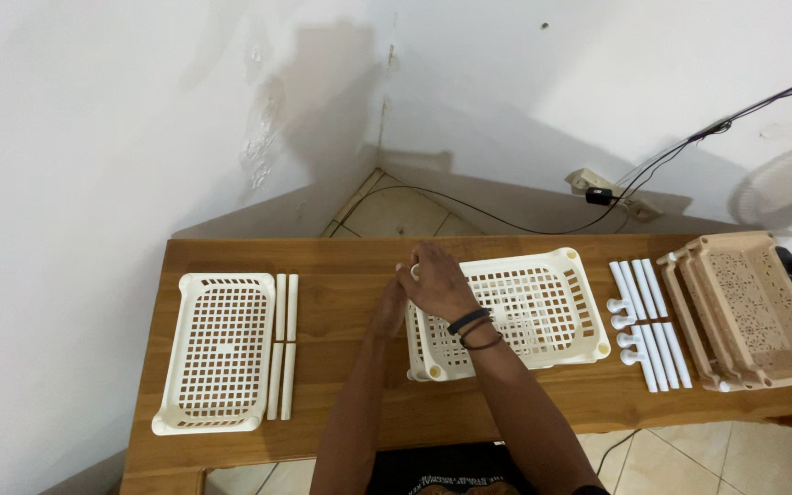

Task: The person assembles a small plastic stool by inserting cylindrical legs into the corners of a perforated seat base. They then attach a horizontal crossbar between two legs to stabilize the structure.

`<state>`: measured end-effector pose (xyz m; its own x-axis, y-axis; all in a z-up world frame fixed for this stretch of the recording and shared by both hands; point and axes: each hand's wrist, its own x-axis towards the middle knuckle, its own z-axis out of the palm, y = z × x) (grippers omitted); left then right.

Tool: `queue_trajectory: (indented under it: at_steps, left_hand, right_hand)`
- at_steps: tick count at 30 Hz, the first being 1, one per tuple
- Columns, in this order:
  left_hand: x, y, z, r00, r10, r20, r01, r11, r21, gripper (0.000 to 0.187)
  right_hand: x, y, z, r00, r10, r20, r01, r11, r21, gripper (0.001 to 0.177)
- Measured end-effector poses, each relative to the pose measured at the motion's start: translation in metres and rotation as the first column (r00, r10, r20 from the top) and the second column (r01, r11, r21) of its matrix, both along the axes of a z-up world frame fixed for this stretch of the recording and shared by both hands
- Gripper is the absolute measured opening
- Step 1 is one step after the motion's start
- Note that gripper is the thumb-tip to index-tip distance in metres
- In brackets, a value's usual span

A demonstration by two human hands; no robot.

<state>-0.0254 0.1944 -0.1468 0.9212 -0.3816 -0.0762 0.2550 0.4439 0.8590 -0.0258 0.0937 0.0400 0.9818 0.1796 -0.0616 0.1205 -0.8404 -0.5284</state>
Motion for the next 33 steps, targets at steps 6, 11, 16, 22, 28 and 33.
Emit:
queue_trajectory:
  at_steps: [6,11,16,22,28,33]
  left_hand:
    - [-0.001,0.0,0.007,0.998,0.0,0.064,0.002,1.0,-0.026,0.063]
    - [-0.002,0.012,0.017,0.996,-0.085,0.02,0.08,0.981,0.176,0.069]
    - [0.006,0.024,0.021,0.976,-0.216,0.038,0.197,0.94,0.278,0.06]
    - [0.011,0.026,0.013,0.97,-0.245,0.01,0.222,0.896,0.385,0.055]
    - [0.012,0.018,-0.004,0.978,-0.205,-0.05,0.211,0.939,0.273,0.055]
    - [0.009,0.013,-0.01,0.978,-0.203,-0.053,0.196,0.974,-0.118,0.059]
  right_hand:
    - [0.001,0.001,0.002,0.999,-0.025,-0.027,0.027,0.998,0.059,0.042]
    - [0.003,-0.003,0.005,0.996,0.012,-0.089,0.001,0.991,0.135,0.044]
    - [0.004,-0.011,0.001,0.997,0.061,-0.044,-0.048,0.965,0.258,0.041]
    - [0.004,-0.015,-0.004,0.995,0.094,-0.045,-0.08,0.966,0.245,0.033]
    - [0.002,-0.014,-0.002,0.996,0.088,-0.016,-0.081,0.965,0.248,0.027]
    - [0.003,-0.016,0.0,0.995,0.098,-0.005,-0.094,0.964,0.247,0.025]
